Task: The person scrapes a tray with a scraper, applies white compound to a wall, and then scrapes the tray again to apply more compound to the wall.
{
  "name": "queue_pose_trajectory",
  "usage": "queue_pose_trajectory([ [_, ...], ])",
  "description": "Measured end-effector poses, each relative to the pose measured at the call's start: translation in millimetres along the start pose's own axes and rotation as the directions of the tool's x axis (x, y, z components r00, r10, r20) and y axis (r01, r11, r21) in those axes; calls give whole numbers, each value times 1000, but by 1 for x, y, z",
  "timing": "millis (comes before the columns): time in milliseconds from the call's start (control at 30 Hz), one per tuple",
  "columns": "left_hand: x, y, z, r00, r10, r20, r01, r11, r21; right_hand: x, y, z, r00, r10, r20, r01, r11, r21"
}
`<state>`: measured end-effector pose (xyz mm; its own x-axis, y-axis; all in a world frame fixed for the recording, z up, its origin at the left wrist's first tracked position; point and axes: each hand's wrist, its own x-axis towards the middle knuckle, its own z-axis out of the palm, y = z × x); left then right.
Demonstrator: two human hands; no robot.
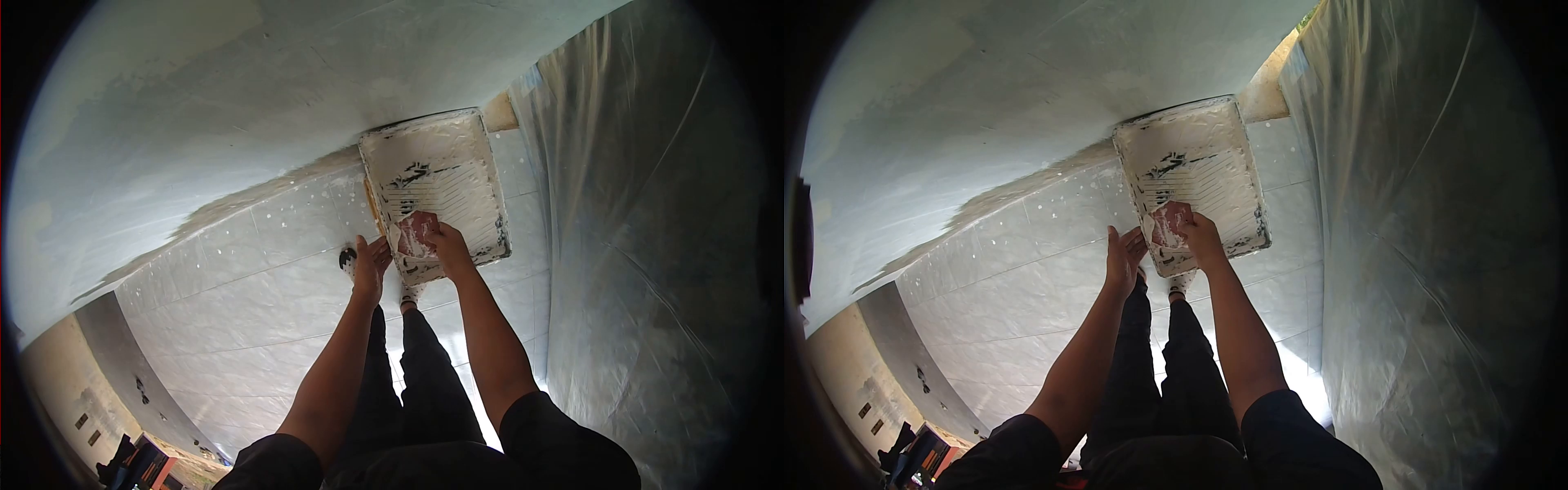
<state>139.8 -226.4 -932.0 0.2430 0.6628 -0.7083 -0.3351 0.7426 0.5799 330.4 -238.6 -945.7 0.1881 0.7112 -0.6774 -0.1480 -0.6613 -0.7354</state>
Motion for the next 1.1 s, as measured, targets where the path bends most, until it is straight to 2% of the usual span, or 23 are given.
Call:
queue_pose_trajectory([
  [67,-1,0,2,996,6,-87,5,991,133,-3,-1,-8,973,170,158,-214,918,333],
  [100,-3,0,2,996,8,-84,3,991,132,-7,-1,-11,974,167,156,-211,920,331],
  [167,-8,3,1,986,34,-161,-1,979,206,-16,-1,-19,965,179,193,-252,838,484],
  [300,-27,14,2,978,76,-194,-23,964,265,-46,-16,-34,966,152,211,-241,830,503],
  [367,-39,17,4,953,153,-263,-80,960,267,-71,-34,-38,965,208,161,-261,835,485],
  [400,-47,23,6,952,159,-261,-78,952,295,-88,-49,-38,966,188,177,-253,824,508],
  [567,-90,60,22,955,222,-198,-132,913,386,-143,-85,-41,980,60,189,-166,768,618],
  [633,-110,82,33,957,250,-149,-163,884,437,-156,-91,-43,971,28,238,-185,719,670],
  [700,-122,100,42,946,307,-101,-230,860,456,-175,-112,-39,977,-17,213,-142,694,705],
  [800,-136,131,54,872,489,28,-428,734,528,-198,-143,-28,985,-110,134,-30,652,758],
  [833,-138,145,60,863,502,62,-456,718,525,-206,-156,-26,984,-141,113,4,643,766],
  [900,-164,188,82,748,624,226,-579,447,682,-220,-176,-19,967,-241,81,52,498,865],
  [933,-180,216,98,702,644,305,-612,325,721,-220,-180,-16,943,-328,62,110,480,871],
  [967,-190,240,111,672,657,341,-646,295,704,-229,-202,-13,929,-369,40,146,462,875],
  [1033,-205,284,134,417,705,574,-775,-55,630,-259,-251,-4,934,-356,24,108,346,932],
  [1100,-218,334,161,247,671,699,-812,-250,527,-257,-278,1,929,-370,2,118,300,946],
])
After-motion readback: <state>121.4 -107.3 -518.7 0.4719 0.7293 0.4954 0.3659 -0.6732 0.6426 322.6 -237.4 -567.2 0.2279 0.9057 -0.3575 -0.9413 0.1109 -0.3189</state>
